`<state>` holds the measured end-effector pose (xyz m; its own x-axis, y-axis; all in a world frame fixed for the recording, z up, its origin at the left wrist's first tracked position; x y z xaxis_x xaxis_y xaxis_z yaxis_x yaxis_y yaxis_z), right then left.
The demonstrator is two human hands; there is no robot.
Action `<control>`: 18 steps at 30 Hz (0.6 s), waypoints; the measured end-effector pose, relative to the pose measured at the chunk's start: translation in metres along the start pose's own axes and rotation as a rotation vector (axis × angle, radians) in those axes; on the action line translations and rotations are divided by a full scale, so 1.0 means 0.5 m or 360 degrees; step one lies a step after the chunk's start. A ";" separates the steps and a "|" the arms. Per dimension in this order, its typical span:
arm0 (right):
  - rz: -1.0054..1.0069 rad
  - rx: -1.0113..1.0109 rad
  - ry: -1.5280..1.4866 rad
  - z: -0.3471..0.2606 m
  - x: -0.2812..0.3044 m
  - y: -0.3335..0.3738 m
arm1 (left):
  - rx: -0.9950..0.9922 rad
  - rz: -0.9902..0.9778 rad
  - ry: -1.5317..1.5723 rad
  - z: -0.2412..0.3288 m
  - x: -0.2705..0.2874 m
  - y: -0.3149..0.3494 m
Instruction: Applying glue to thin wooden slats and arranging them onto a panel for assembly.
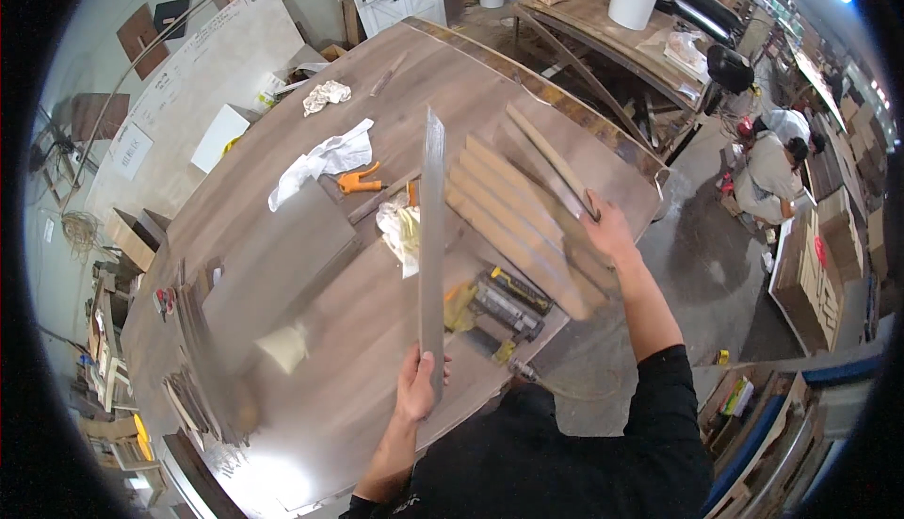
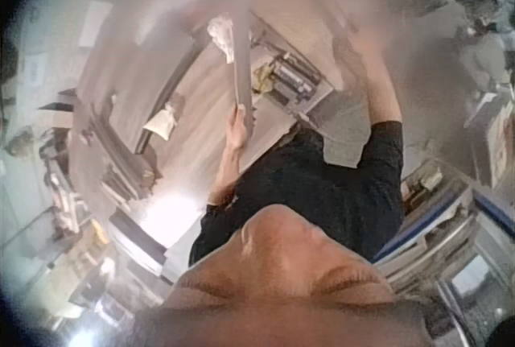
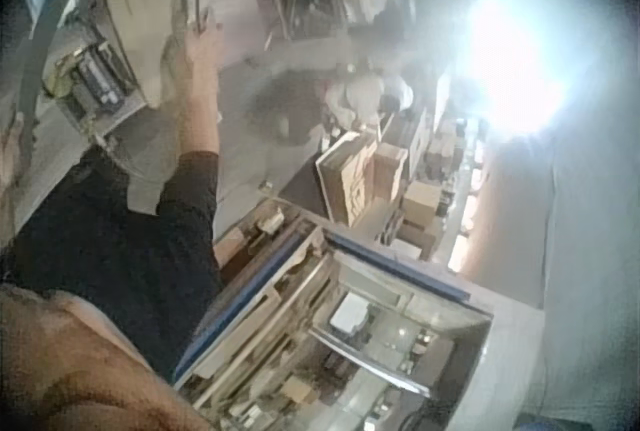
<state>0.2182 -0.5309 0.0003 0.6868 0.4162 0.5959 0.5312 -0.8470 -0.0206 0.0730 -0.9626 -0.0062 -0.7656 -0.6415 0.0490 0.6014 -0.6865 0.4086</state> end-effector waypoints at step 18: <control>-0.0141 0.0185 -0.0283 0.157 -0.008 -0.186 | 0.0019 0.0382 -0.0012 0.079 -0.134 -0.114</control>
<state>0.2051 -0.4277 -0.0633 0.7062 0.5478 0.4486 0.6397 -0.7652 -0.0728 0.0810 -0.8672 0.0034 -0.6025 -0.7834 0.1529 0.7638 -0.5103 0.3951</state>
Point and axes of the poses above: each hand's wrist, its own y-axis away from the middle knuckle, its own x-axis out of the back of the hand, z = x × y, the point moved 4 cm from there along -y, towards the middle knuckle, and after that the axes turned 15 degrees about -y, right-handed, at the moved point
